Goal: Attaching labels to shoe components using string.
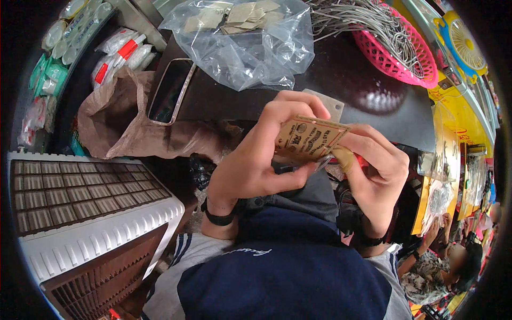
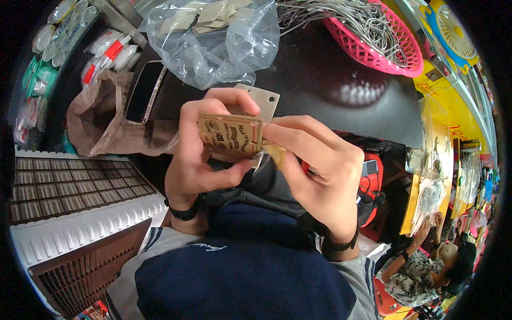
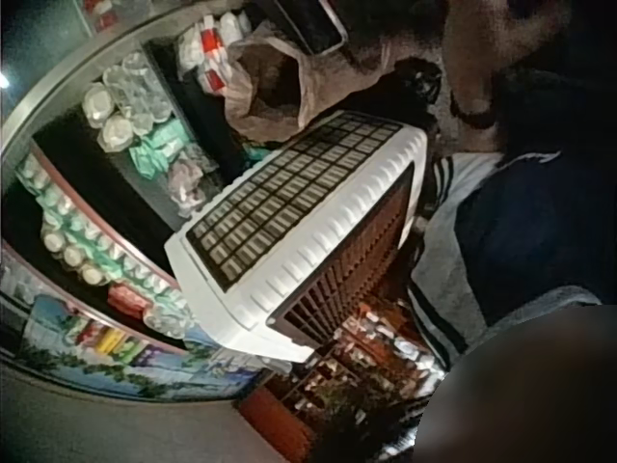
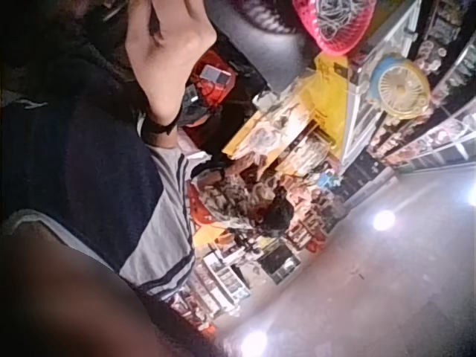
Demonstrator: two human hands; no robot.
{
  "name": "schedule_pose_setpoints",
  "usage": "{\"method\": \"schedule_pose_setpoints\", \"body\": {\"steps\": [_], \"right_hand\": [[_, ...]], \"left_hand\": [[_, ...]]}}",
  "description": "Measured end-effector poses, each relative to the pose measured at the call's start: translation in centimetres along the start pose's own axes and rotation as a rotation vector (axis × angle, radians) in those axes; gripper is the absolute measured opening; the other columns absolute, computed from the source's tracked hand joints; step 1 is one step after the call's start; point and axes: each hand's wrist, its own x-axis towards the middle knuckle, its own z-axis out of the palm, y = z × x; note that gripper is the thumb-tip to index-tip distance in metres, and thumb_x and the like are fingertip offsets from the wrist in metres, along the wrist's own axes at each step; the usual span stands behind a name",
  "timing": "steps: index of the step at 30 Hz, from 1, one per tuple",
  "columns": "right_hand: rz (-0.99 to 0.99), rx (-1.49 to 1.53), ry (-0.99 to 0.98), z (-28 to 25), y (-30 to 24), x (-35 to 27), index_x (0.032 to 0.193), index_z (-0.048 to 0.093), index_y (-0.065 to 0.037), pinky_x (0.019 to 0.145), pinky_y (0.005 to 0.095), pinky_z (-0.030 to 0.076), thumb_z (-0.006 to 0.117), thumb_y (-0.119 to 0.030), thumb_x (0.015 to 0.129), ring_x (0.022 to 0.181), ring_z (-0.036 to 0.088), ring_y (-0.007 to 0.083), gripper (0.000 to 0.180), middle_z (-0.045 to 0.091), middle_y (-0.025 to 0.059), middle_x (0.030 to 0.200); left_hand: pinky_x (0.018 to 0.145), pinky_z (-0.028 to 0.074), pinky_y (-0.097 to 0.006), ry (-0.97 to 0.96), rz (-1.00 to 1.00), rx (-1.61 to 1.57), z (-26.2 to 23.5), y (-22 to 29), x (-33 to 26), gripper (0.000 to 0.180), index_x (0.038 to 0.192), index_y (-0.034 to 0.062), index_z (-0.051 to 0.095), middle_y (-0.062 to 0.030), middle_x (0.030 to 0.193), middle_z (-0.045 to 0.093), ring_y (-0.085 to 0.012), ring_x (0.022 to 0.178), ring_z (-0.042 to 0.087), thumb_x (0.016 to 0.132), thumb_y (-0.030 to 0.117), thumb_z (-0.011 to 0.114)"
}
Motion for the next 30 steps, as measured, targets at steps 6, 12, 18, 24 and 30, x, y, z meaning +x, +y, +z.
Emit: {"method": "schedule_pose_setpoints", "body": {"steps": [6,12,18,24,30], "right_hand": [[0.098,0.056,-0.019,0.1,0.5,0.0,0.088,0.064,0.002,0.063,0.0254,0.050,0.059,0.012,0.071,0.069,0.065,0.0186,0.020,0.066,0.0106,0.083],[0.217,0.057,-0.044,0.5,0.9,-0.1,0.091,0.060,0.002,0.066,0.0269,0.048,0.052,0.015,0.072,0.070,0.063,0.0206,0.024,0.063,0.0116,0.081],[0.105,-0.001,-0.061,1.3,1.7,-0.1,0.094,0.052,0.001,0.076,0.0315,0.047,0.048,0.015,0.072,0.086,0.058,0.0308,0.027,0.055,0.0174,0.099],[-0.039,-0.111,0.300,0.7,3.4,-0.1,0.089,0.052,-0.002,0.078,0.0289,0.044,0.053,0.003,0.084,0.095,0.054,0.0206,0.007,0.052,0.0126,0.114],[0.005,1.176,0.294,-8.8,7.3,-0.9,0.126,0.041,0.010,0.081,0.0231,0.046,0.050,-0.008,0.093,0.083,0.050,0.0102,0.038,0.052,0.0118,0.109]], "left_hand": [[0.093,0.039,-0.036,-0.087,-0.002,0.159,-0.2,0.3,0.1,0.060,0.119,0.0046,0.040,-0.0154,0.117,0.043,-0.0289,0.109,0.047,0.067,-0.006,0.068],[0.085,0.041,-0.034,-0.070,0.051,0.405,1.0,0.7,0.5,0.055,0.108,0.0060,0.045,-0.0149,0.106,0.047,-0.0270,0.097,0.049,0.062,-0.008,0.071],[0.084,0.041,-0.033,-0.072,0.029,0.410,1.2,0.8,0.6,0.055,0.109,0.0053,0.045,-0.0139,0.105,0.048,-0.0258,0.095,0.049,0.062,-0.009,0.070],[0.085,0.044,-0.036,-0.091,-0.035,0.362,0.1,0.3,0.6,0.056,0.118,0.0035,0.042,-0.0168,0.111,0.042,-0.0346,0.101,0.050,0.067,-0.008,0.065],[0.086,0.044,-0.034,-0.053,-0.105,0.433,-1.2,-0.3,0.3,0.051,0.118,0.0028,0.042,-0.0144,0.110,0.045,-0.0307,0.101,0.051,0.071,-0.006,0.061]]}}
